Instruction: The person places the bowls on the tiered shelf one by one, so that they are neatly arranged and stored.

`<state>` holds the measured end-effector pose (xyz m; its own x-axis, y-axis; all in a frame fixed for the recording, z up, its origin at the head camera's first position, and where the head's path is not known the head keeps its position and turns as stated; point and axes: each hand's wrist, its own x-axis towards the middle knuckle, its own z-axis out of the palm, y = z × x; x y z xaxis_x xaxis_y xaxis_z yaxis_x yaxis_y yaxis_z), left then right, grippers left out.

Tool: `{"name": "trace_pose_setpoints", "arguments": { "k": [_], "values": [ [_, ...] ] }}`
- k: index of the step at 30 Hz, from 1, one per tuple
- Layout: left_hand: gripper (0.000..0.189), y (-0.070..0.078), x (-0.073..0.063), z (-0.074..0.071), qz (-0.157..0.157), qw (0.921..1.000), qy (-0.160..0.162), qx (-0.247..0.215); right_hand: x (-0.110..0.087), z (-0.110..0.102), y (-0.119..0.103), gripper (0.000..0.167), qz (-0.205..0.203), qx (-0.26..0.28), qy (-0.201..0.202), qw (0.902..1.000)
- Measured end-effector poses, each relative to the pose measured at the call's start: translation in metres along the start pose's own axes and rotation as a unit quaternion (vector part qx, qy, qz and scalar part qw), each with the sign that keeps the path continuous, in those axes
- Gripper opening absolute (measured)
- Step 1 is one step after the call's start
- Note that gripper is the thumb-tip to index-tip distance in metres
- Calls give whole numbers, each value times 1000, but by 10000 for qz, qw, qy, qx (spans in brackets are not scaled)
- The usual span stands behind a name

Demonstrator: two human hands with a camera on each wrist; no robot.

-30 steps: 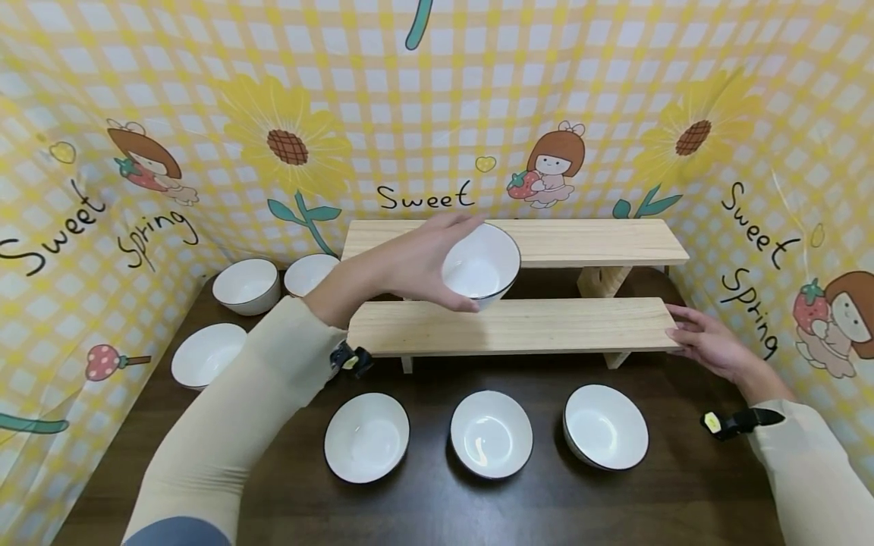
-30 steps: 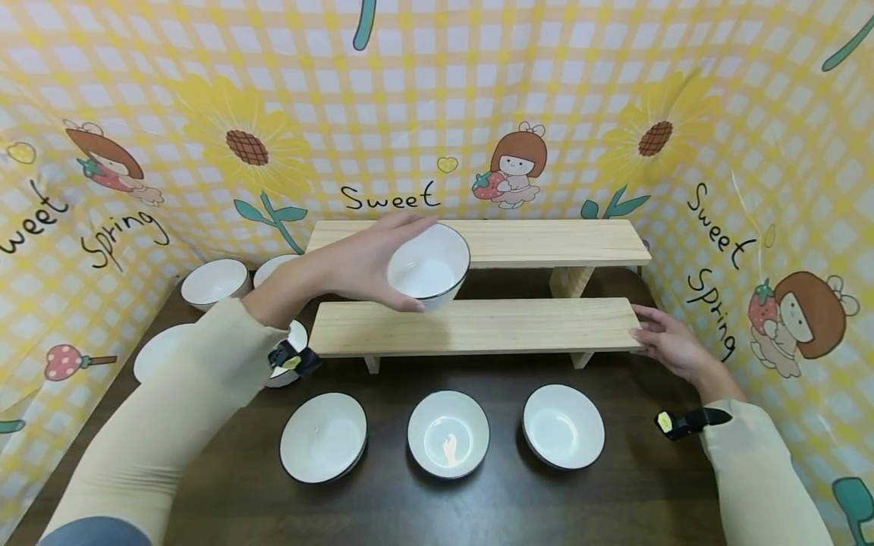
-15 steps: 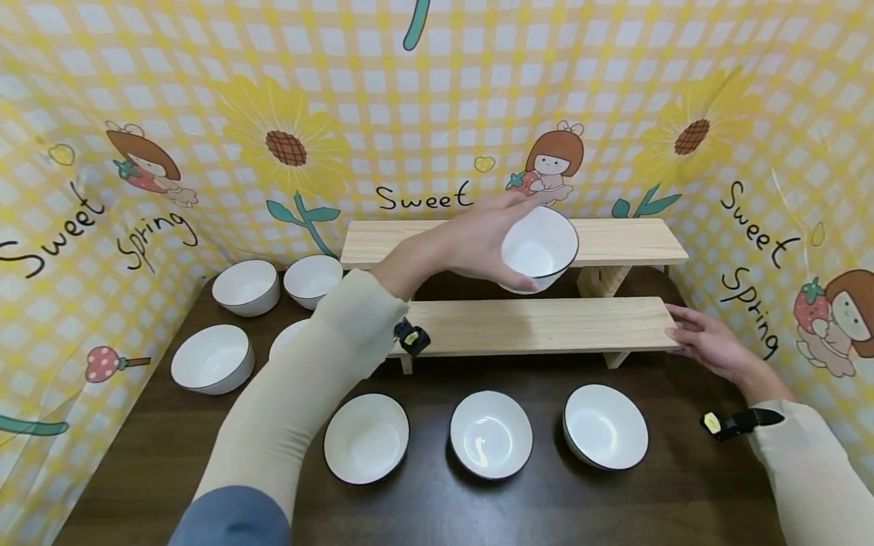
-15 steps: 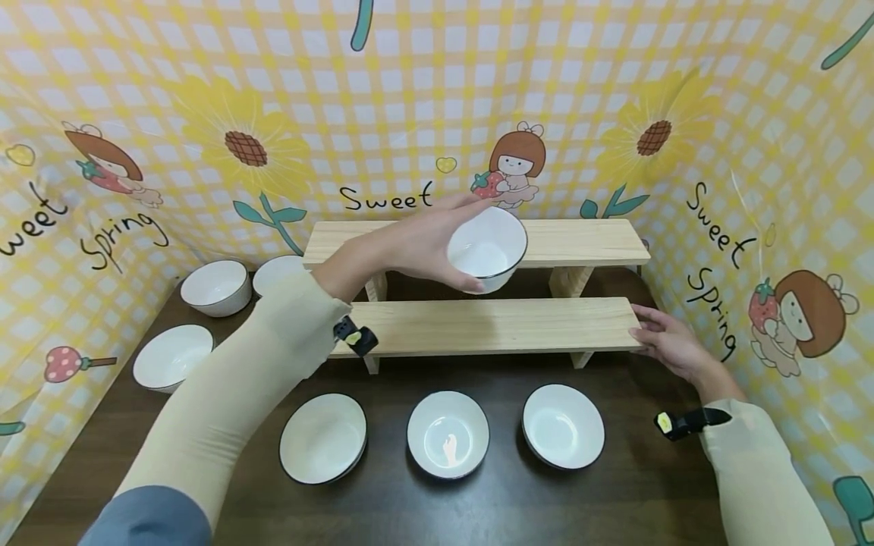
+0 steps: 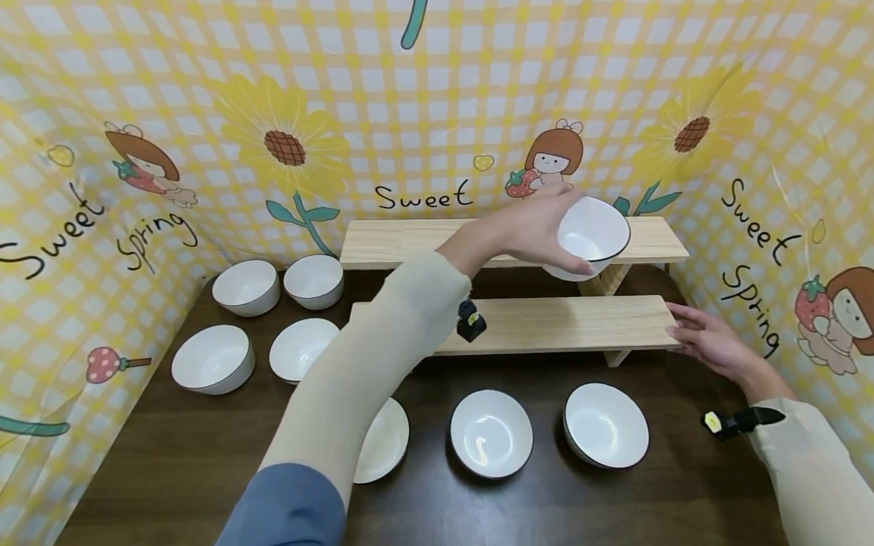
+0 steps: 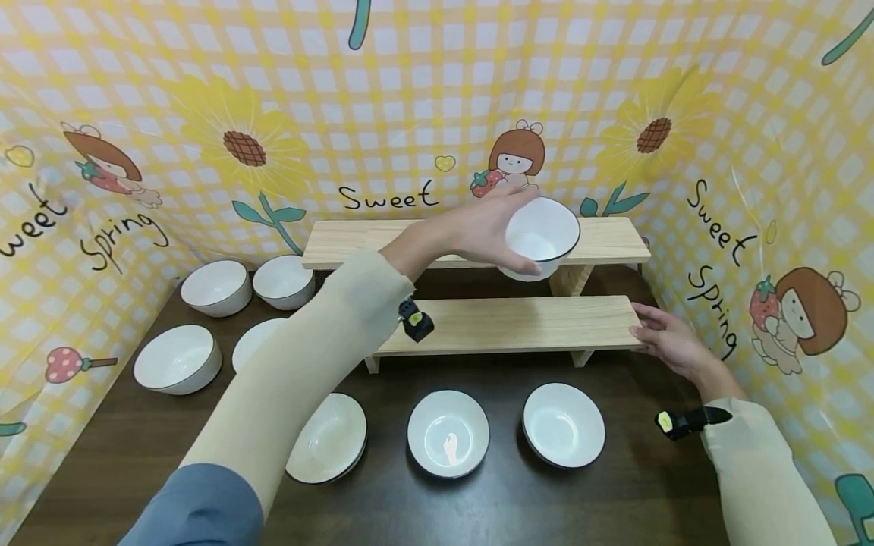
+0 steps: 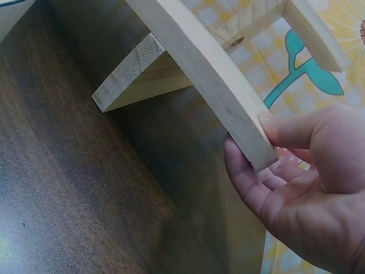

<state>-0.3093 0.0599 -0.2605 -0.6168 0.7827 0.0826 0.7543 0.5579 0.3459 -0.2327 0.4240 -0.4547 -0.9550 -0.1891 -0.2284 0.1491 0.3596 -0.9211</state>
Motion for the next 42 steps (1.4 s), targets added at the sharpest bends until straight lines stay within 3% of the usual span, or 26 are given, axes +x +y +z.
{"name": "trace_pose_setpoints", "arguments": {
  "k": [7,13,24,32,42],
  "values": [
    [100,8,25,8,-249,9994,-105,226,0,0,-1,68,-29,-22,21,10000],
    [102,14,45,14,-536,9975,-97,453,1,1,-3,68,24,27,26,10000],
    [109,28,78,26,-1186,9903,-404,605,-1,-2,0,70,-6,78,9,10000],
    [108,28,85,37,-1407,9867,-417,698,0,-3,1,69,-45,-17,3,10000],
    [110,21,87,48,-1530,9877,-209,227,2,-3,2,70,12,66,18,10000]
  ]
}}
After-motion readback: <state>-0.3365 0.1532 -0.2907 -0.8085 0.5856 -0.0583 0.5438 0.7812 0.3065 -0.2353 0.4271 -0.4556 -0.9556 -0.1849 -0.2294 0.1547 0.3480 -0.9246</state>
